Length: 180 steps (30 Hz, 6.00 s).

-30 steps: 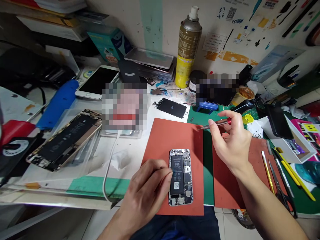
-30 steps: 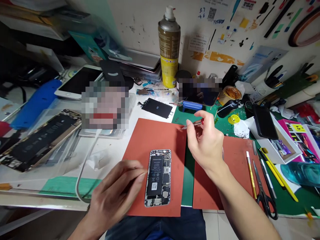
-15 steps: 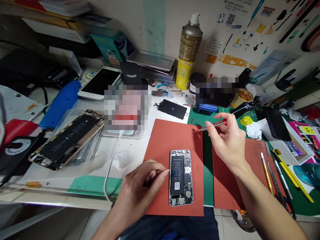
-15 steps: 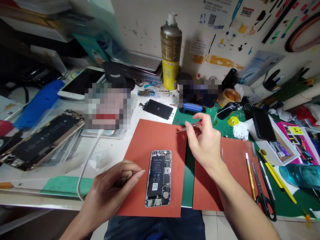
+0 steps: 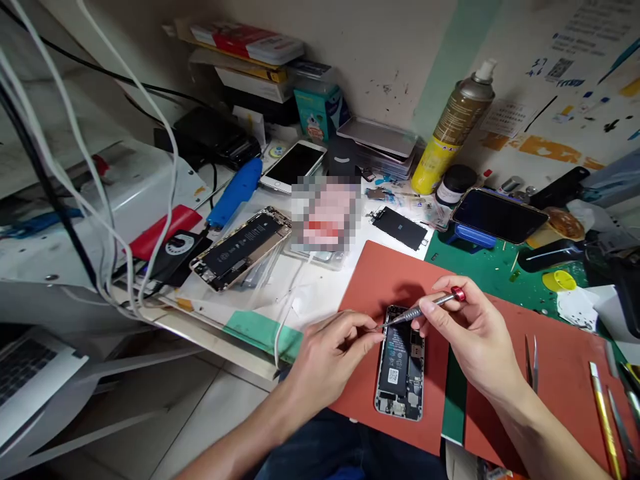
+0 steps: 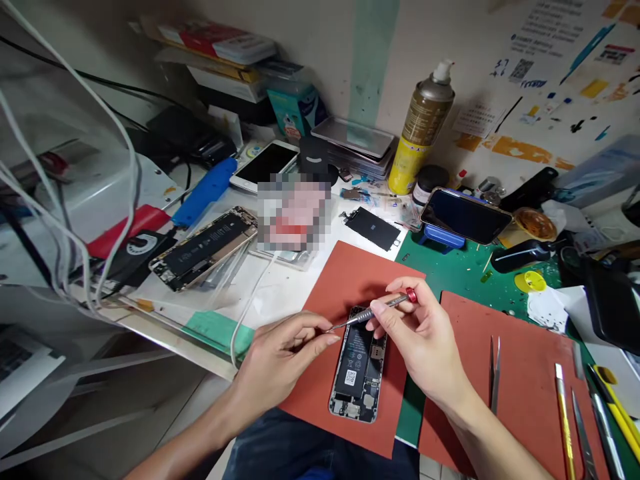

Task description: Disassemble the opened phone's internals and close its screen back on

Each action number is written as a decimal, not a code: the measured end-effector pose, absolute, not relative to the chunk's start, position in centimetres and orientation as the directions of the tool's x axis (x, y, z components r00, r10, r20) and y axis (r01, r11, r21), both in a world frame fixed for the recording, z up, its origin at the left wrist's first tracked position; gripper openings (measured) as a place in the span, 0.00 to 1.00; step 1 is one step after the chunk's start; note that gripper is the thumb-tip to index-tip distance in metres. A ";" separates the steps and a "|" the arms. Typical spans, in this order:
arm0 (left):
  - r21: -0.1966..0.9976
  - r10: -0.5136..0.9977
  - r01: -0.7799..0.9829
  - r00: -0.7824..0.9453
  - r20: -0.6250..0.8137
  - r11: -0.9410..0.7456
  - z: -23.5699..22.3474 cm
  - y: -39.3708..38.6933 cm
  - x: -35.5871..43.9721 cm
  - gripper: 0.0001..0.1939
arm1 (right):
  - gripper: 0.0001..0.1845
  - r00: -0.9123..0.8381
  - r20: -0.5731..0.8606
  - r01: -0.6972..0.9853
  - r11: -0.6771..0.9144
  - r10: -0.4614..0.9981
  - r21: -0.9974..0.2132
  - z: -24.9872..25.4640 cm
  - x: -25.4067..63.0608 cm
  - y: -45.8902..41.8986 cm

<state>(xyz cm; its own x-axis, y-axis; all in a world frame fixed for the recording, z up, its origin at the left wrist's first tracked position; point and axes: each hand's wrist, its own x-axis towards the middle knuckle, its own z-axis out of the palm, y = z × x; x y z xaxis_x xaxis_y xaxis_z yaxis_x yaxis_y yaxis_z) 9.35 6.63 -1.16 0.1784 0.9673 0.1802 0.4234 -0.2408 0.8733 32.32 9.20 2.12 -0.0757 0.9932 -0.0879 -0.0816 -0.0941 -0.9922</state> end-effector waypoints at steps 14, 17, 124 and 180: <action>0.889 0.965 0.386 0.176 0.192 -0.248 -1.3 6.7 9.3 0.06 | 0.11 -0.058 -0.055 -0.033 -0.057 0.997 -0.998 2.3 32.5 8.8; 0.894 0.966 0.375 0.175 0.190 -0.244 -1.6 6.7 9.3 0.06 | 0.11 -0.058 -0.043 -0.020 -0.044 0.997 -0.999 2.5 32.4 8.7; 0.349 0.583 0.477 0.738 0.339 -0.807 -1.4 7.5 8.6 0.28 | 0.18 -0.477 0.551 0.591 0.714 0.685 -0.377 3.6 35.1 1.1; 0.219 0.533 0.488 0.731 0.427 -0.845 -1.5 7.2 8.7 0.24 | 0.09 -0.951 0.185 0.280 0.942 0.247 0.183 7.2 33.7 6.5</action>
<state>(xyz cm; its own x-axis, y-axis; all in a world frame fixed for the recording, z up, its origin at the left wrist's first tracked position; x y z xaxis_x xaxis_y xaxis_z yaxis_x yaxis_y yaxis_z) 8.67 7.22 -1.53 0.7308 0.5326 0.4270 0.4878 -0.8450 0.2192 33.67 6.49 7.18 -0.9512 0.2470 0.1851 0.2802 0.9423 0.1829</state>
